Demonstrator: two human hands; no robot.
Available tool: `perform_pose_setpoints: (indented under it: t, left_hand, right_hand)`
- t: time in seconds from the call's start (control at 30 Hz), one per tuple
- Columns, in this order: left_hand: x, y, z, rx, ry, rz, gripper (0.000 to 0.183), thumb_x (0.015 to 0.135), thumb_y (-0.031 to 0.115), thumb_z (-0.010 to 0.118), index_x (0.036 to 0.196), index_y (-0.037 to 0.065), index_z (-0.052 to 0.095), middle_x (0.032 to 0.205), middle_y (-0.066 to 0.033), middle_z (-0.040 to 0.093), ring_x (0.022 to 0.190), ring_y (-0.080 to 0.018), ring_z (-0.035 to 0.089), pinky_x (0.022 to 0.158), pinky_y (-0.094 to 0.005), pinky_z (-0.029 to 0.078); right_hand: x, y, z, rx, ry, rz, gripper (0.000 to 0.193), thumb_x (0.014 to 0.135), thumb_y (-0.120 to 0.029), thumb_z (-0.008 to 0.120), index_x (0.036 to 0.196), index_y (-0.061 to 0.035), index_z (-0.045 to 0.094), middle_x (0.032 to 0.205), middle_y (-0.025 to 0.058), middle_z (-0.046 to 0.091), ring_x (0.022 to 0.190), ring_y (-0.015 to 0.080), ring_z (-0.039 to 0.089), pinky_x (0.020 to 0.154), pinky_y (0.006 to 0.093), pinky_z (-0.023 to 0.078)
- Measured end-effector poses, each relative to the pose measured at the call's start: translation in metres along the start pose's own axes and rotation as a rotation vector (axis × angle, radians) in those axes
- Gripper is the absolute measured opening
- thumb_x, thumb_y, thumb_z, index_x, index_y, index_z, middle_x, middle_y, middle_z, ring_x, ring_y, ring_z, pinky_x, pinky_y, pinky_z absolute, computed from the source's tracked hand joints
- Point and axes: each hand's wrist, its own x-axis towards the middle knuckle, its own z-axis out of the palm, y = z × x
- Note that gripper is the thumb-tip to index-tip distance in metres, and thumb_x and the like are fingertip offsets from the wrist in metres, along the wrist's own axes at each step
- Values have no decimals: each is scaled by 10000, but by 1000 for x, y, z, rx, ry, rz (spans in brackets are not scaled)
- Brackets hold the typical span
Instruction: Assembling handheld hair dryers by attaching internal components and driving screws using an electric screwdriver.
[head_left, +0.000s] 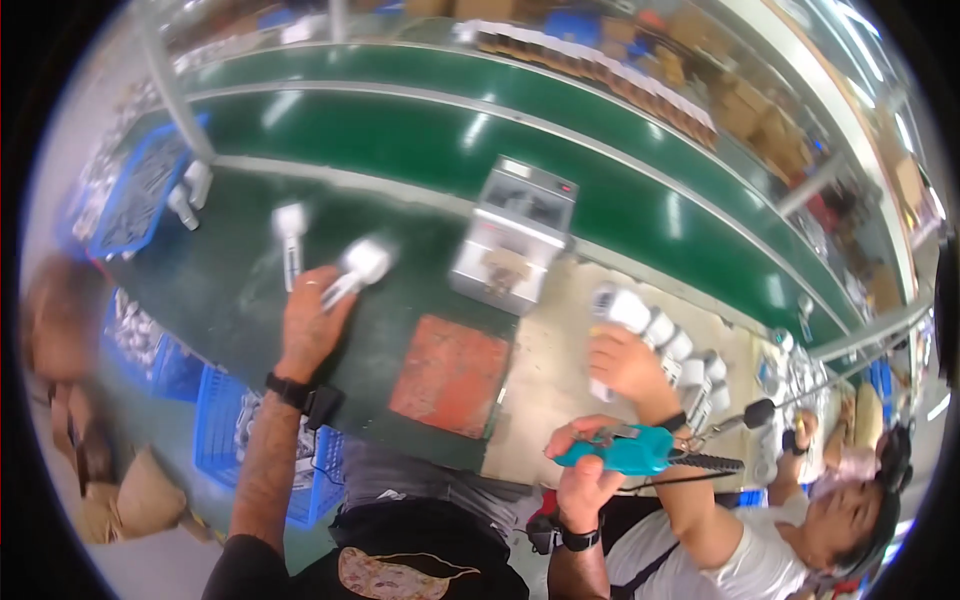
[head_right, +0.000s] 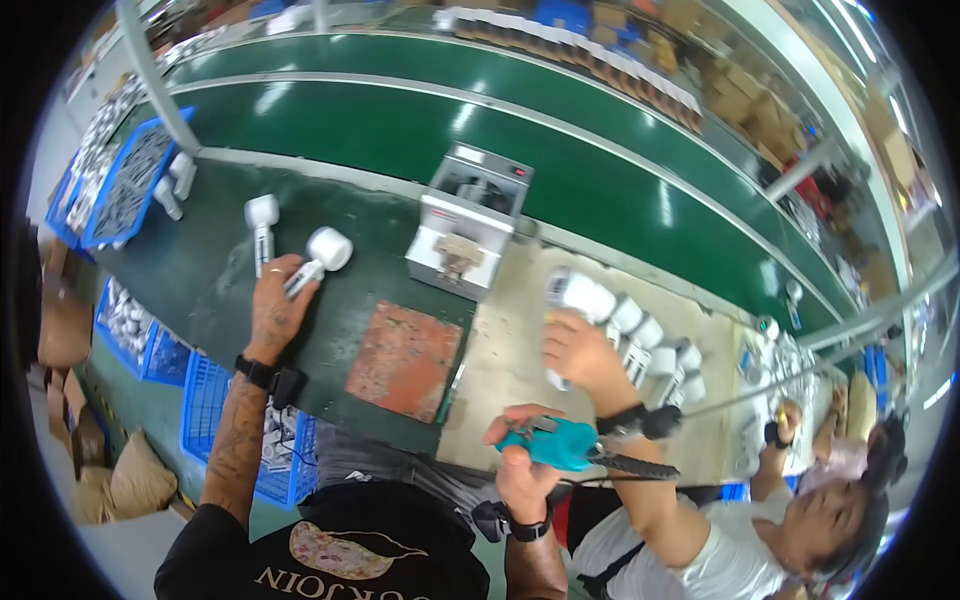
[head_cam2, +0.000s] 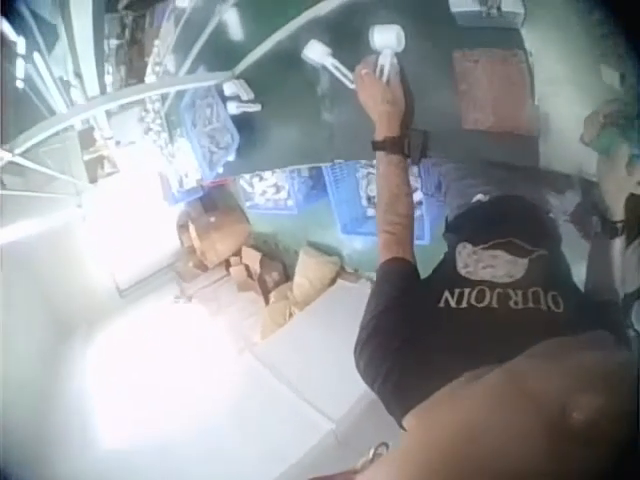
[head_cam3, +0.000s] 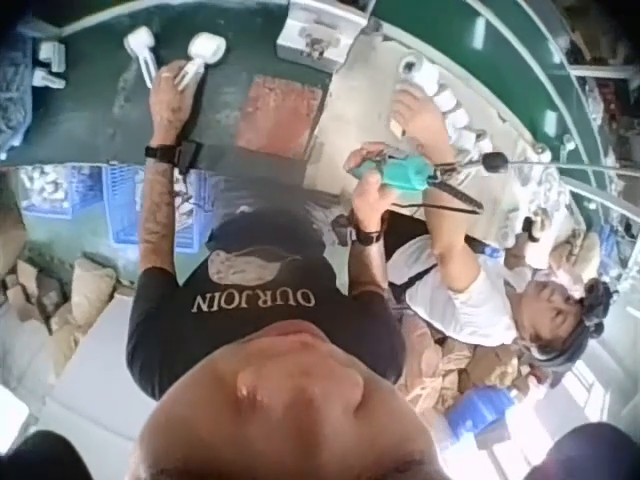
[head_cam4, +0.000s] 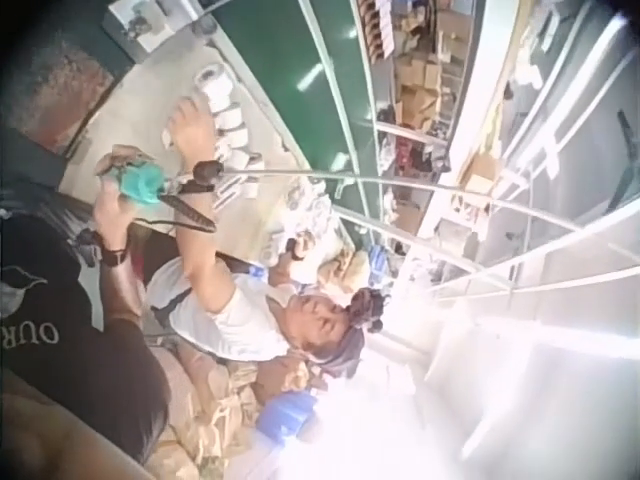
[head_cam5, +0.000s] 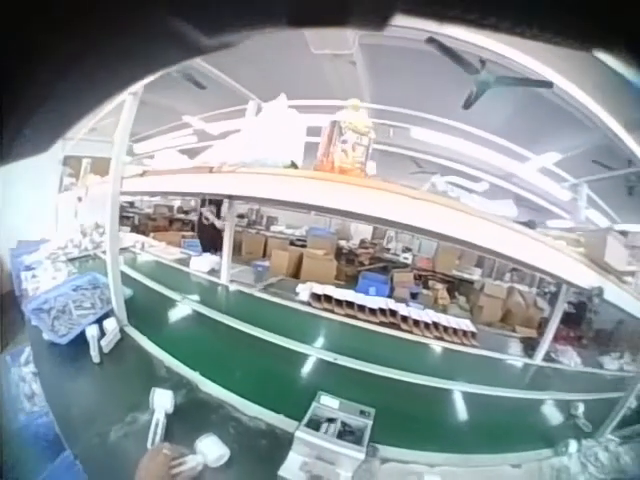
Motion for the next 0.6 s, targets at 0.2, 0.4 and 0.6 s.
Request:
perform_pose_setpoints:
  t: [0.2,0.4,0.6]
  left_hand:
    - [32,118,8,-243,62,220,374,811,103,833,1124,35,639,1034,-149,666,960,-348,648,840,-456,534]
    - [29,215,105,-572,-514,279,280,967,301,664,999,24,682,818,-147,702,759,-315,699,703,-423,551]
    - [-4,252,179,-374,-514,342,422,921,446,654,885,26,649,757,-157,677,761,-357,674,715,-465,516]
  right_hand:
    - [-8,-13,-18,-48,36,5,775,860,-698,704,1112,15,531,718,100,605,617,206,614,564,318,487]
    - [-12,-23,-24,-53,55,-4,771,853,-683,718,1111,18,526,724,99,597,621,207,609,556,323,498]
    - [-18,-28,-21,-62,66,-35,757,862,-677,708,1096,18,519,712,90,566,608,203,585,546,321,495]
